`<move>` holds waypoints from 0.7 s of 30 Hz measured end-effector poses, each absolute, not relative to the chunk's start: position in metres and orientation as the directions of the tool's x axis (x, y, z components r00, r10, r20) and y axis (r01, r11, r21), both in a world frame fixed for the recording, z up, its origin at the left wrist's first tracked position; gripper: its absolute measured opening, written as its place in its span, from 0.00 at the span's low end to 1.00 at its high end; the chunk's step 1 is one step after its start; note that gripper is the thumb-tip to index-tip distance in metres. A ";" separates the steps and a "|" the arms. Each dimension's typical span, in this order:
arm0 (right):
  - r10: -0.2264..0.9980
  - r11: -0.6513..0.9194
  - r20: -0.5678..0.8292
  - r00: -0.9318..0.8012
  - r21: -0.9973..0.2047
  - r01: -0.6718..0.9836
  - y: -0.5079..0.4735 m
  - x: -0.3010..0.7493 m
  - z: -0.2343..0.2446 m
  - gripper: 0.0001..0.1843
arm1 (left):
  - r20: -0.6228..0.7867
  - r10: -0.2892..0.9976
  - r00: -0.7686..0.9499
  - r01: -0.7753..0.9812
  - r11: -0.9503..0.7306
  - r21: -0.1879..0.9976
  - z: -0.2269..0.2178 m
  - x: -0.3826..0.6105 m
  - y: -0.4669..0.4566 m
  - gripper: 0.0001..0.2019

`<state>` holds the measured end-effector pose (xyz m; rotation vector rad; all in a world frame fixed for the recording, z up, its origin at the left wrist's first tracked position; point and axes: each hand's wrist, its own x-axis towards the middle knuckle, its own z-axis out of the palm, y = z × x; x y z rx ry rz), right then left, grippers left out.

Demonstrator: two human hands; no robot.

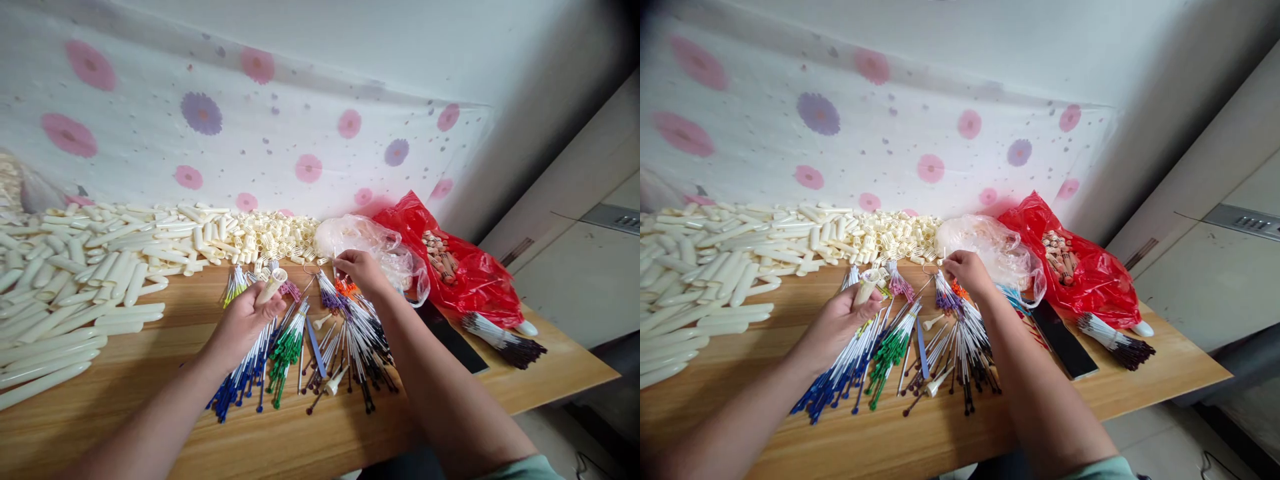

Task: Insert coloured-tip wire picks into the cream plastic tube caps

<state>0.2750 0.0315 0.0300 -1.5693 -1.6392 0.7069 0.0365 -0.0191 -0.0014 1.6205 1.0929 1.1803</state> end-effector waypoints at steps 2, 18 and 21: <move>0.991 0.135 0.111 -0.079 -0.882 0.451 0.018 0.254 0.029 0.10 | 0.189 0.968 0.167 0.096 -0.206 0.974 0.000 0.040 -0.022 0.16; 0.993 0.069 0.083 -0.081 -0.984 -0.164 -0.010 0.205 0.009 0.10 | -0.077 0.920 0.385 -0.086 0.119 0.989 -0.002 0.056 -0.034 0.12; 0.968 0.247 0.245 -0.045 -0.967 0.055 -0.014 0.212 0.009 0.10 | -0.110 0.918 0.382 -0.161 0.184 0.970 0.000 0.056 -0.035 0.12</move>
